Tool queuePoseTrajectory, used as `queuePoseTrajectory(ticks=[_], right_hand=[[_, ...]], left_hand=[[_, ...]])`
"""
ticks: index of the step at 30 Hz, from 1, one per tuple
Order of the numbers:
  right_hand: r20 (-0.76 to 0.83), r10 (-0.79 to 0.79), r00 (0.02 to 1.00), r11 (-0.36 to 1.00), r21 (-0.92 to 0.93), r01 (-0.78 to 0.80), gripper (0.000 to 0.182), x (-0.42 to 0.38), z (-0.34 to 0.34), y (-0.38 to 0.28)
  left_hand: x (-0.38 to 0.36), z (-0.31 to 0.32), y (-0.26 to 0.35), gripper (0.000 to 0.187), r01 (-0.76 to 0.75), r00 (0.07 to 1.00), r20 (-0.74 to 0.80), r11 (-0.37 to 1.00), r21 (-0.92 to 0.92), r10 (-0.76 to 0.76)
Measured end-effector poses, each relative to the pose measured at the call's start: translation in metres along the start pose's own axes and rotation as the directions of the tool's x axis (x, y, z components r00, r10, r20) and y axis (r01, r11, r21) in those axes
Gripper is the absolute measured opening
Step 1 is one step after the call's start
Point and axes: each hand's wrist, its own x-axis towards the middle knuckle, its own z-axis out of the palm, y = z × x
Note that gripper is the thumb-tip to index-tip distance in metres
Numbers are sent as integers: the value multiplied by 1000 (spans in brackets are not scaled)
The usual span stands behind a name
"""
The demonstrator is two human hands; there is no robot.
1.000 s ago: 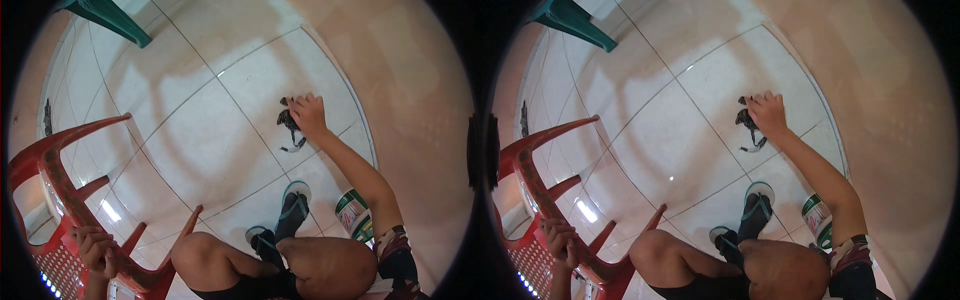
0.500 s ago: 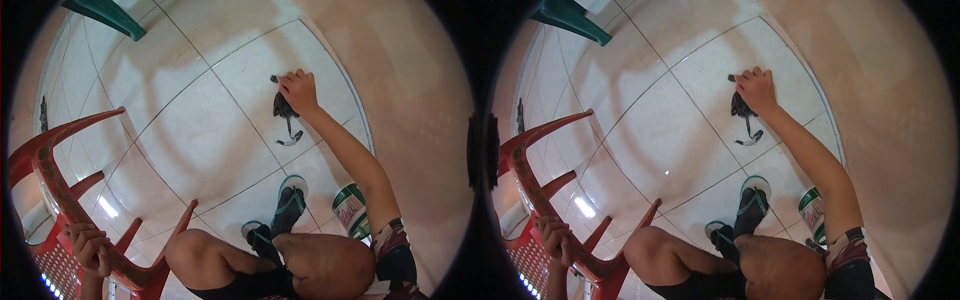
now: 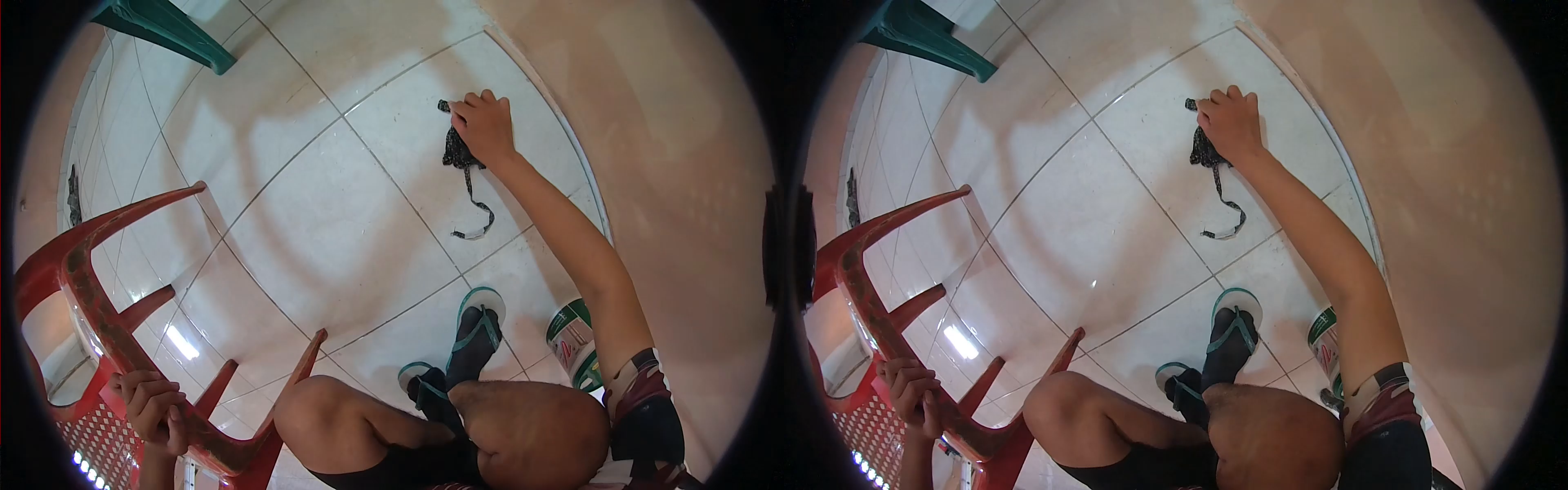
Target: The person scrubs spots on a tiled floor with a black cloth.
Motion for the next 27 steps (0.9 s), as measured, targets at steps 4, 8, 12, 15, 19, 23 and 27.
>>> queuePoseTrajectory(ticks=[4, 8, 12, 15, 19, 23, 27], right_hand=[[45, -129, 991, 988, 97, 124, 15, -36, -17, -16], [87, -232, 969, 955, 209, 210, 19, -81, -39, -21], [159, -152, 975, 987, 80, 141, 21, -69, -41, 3], [41, 107, 993, 994, -37, -106, 18, -23, -22, 33], [-52, 220, 974, 974, -37, -222, 17, 2, -13, 51], [41, -82, 996, 986, 151, 74, 16, -65, -18, 22], [79, -115, 990, 992, 56, 111, 13, -49, -23, 26]], left_hand=[[0, 0, -1, 16, 5, 1000, -9, 1000, 10, -5], [-5, 0, -2, 16, 26, 1000, 17, 1000, -7, -26], [-7, 0, -5, 16, 11, 1000, 14, 1000, 6, -11], [-6, 0, -6, 16, -3, 1000, 14, 1000, 6, 2], [-7, 0, -7, 16, -6, 1000, 16, 1000, -1, 6], [-10, 0, -11, 16, -8, 1000, 24, 1000, -4, 8], [-13, -1, -9, 17, 25, 999, 35, 1000, -2, -25]])
